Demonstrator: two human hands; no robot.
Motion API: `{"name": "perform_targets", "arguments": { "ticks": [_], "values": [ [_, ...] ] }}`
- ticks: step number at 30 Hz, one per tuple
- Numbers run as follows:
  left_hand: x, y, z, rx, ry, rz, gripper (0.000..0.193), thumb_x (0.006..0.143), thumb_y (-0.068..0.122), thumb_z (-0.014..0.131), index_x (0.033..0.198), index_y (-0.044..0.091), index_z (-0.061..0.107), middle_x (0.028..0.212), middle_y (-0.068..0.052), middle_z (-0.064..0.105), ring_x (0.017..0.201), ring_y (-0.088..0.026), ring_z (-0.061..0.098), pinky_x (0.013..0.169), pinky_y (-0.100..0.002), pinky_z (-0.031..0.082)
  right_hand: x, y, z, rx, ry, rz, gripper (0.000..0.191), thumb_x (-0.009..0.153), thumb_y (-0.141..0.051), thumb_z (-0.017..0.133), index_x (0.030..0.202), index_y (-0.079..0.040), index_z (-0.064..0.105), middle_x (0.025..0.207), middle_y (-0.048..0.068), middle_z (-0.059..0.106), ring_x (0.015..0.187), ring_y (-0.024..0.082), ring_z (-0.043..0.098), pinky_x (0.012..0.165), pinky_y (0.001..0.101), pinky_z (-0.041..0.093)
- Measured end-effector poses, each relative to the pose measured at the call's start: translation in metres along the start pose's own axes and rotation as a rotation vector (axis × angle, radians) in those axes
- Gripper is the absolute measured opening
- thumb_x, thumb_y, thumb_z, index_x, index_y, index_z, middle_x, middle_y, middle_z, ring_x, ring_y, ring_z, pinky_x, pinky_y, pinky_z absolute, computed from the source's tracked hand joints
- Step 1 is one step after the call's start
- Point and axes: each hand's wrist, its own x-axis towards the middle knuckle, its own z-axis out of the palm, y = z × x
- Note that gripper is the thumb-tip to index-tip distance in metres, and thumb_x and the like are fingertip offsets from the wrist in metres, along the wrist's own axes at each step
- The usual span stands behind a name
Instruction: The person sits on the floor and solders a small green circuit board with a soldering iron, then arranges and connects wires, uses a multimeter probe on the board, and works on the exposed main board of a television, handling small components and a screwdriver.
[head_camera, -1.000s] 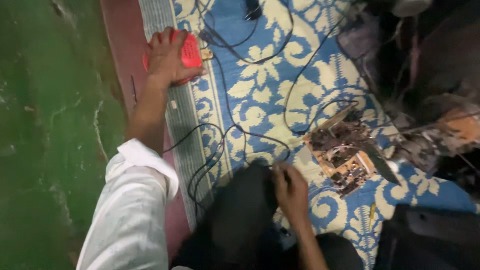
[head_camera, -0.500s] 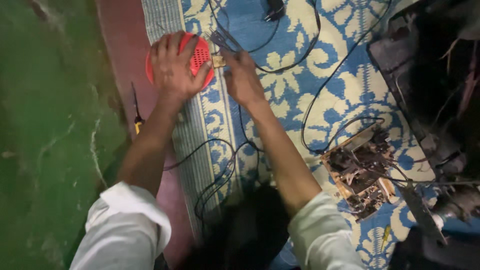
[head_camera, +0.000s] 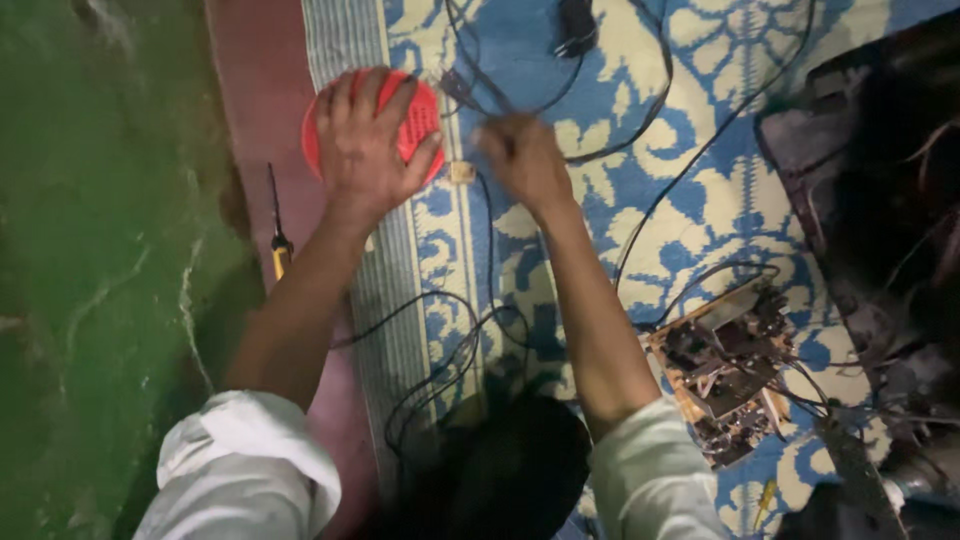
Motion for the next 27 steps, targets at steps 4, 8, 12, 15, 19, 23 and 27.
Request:
{"name": "perform_targets", "arguments": {
  "ticks": [4, 8, 12, 15, 19, 23, 27],
  "values": [
    [0.000, 0.001, 0.002, -0.009, 0.019, 0.014, 0.056, 0.099, 0.046, 0.071, 0.140, 0.009, 0.067, 0.147, -0.017, 0.055, 0.139, -0.044, 0.044, 0.119, -0.062, 0.029, 0.011, -0.008, 0.014, -0.145, 0.236, -0.033, 0.015, 0.093, -0.011, 0.064, 0.103, -0.004, 0.072, 0.102, 0.019, 0.067, 0.099, 0.041, 0.061, 0.089, 0.0492, 0.048],
    [0.001, 0.003, 0.002, -0.009, 0.001, -0.008, 0.056, 0.098, 0.046, 0.070, 0.140, 0.009, 0.067, 0.147, -0.019, 0.055, 0.139, -0.045, 0.044, 0.116, -0.063, 0.028, 0.018, -0.012, 0.019, -0.278, 0.206, 0.041, 0.009, 0.094, -0.010, 0.062, 0.097, -0.007, 0.070, 0.105, 0.018, 0.065, 0.102, 0.041, 0.058, 0.089, 0.0490, 0.048],
    [-0.001, 0.003, 0.004, -0.003, -0.004, -0.007, 0.055, 0.102, 0.046, 0.069, 0.143, 0.010, 0.066, 0.149, -0.017, 0.054, 0.140, -0.045, 0.043, 0.118, -0.062, 0.027, 0.007, -0.002, 0.014, -0.262, 0.238, 0.010, 0.011, 0.093, -0.004, 0.059, 0.102, -0.003, 0.064, 0.108, 0.021, 0.065, 0.102, 0.044, 0.056, 0.089, 0.0501, 0.047],
    [-0.002, 0.003, 0.004, -0.003, -0.024, -0.009, 0.056, 0.102, 0.047, 0.067, 0.144, 0.010, 0.065, 0.149, -0.017, 0.054, 0.139, -0.046, 0.043, 0.119, -0.062, 0.028, -0.007, 0.008, 0.008, -0.161, 0.107, 0.053, 0.026, 0.091, 0.003, 0.053, 0.111, -0.004, 0.067, 0.102, 0.018, 0.069, 0.100, 0.042, 0.058, 0.091, 0.0487, 0.048],
    [-0.003, 0.006, 0.008, 0.022, -0.027, 0.013, 0.056, 0.104, 0.048, 0.065, 0.145, 0.010, 0.064, 0.148, -0.018, 0.054, 0.139, -0.045, 0.044, 0.119, -0.060, 0.029, -0.017, 0.022, 0.007, -0.101, 0.129, -0.087, 0.024, 0.089, -0.002, 0.065, 0.111, -0.003, 0.072, 0.103, 0.018, 0.072, 0.097, 0.040, 0.059, 0.089, 0.0474, 0.047],
    [-0.002, 0.010, 0.013, -0.023, 0.033, 0.062, 0.053, 0.106, 0.046, 0.064, 0.143, 0.008, 0.064, 0.147, -0.017, 0.055, 0.138, -0.042, 0.046, 0.119, -0.057, 0.033, -0.018, 0.037, 0.009, -0.149, 0.117, -0.081, 0.021, 0.088, -0.003, 0.065, 0.103, -0.008, 0.079, 0.097, 0.013, 0.072, 0.095, 0.037, 0.060, 0.088, 0.0436, 0.049],
    [-0.005, 0.009, 0.017, 0.051, -0.009, 0.067, 0.054, 0.104, 0.044, 0.062, 0.144, 0.008, 0.065, 0.148, -0.017, 0.056, 0.139, -0.042, 0.047, 0.118, -0.057, 0.034, -0.024, 0.044, 0.011, -0.227, 0.087, -0.050, 0.020, 0.084, -0.002, 0.064, 0.094, -0.008, 0.080, 0.087, 0.014, 0.067, 0.092, 0.037, 0.059, 0.085, 0.0442, 0.049]
  ]
}}
